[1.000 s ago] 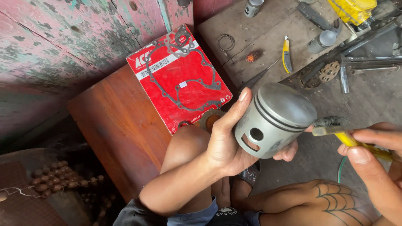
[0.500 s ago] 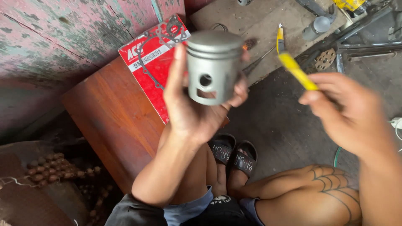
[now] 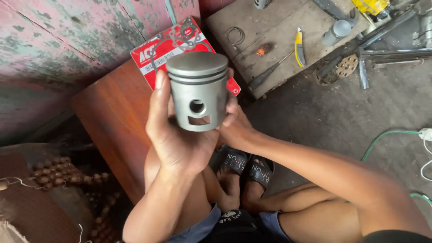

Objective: Cleaning carbon deposits from a motorcycle piston using a brush and a screwdriver.

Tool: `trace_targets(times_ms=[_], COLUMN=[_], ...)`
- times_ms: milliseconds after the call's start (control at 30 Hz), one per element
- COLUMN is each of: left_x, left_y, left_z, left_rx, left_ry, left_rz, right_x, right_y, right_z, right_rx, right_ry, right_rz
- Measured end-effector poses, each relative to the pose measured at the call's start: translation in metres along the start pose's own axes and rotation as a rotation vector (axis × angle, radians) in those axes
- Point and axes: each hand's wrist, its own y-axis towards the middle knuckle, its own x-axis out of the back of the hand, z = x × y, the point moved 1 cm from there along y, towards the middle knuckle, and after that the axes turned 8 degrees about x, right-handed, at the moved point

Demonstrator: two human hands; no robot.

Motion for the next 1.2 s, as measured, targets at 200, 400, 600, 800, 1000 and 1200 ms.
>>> trace_targets(times_ms=[200, 400, 600, 800, 1000, 1200], left_x=[0.005, 0.02, 0.021, 0.027, 0.036, 0.019], left_y=[0.005, 0.017, 0.021, 0.022, 0.014, -0.005], left_z=[-0.01, -0.018, -0.023, -0.018, -0.005, -0.004], left_rx=[-0.045, -0.016, -0.035, -0.062, -0.06, -0.001], left_ry=[0.069, 0.05, 0.017, 0.063, 0.131, 0.382], left_rz=[-0.207, -0.194, -0.165, -0.165, -0.066, 0.013], right_x=[-0.026, 0.015, 0.096, 0.17, 0.214, 0.257], right_y=[0.022, 0.035, 0.082, 0.117, 0.157, 0.173], right_z=[-0.089, -0.082, -0.109, -0.231, -0.313, -0.37], right_rx=[0.189, 0.375, -0.238, -0.315, -0.348, -0.405], right_ry=[-0.733, -0.585, -0.441, -0.816, -0.734, -0.763], right_rz=[0.327, 0.169, -0.117, -0.438, -0.589, -0.546])
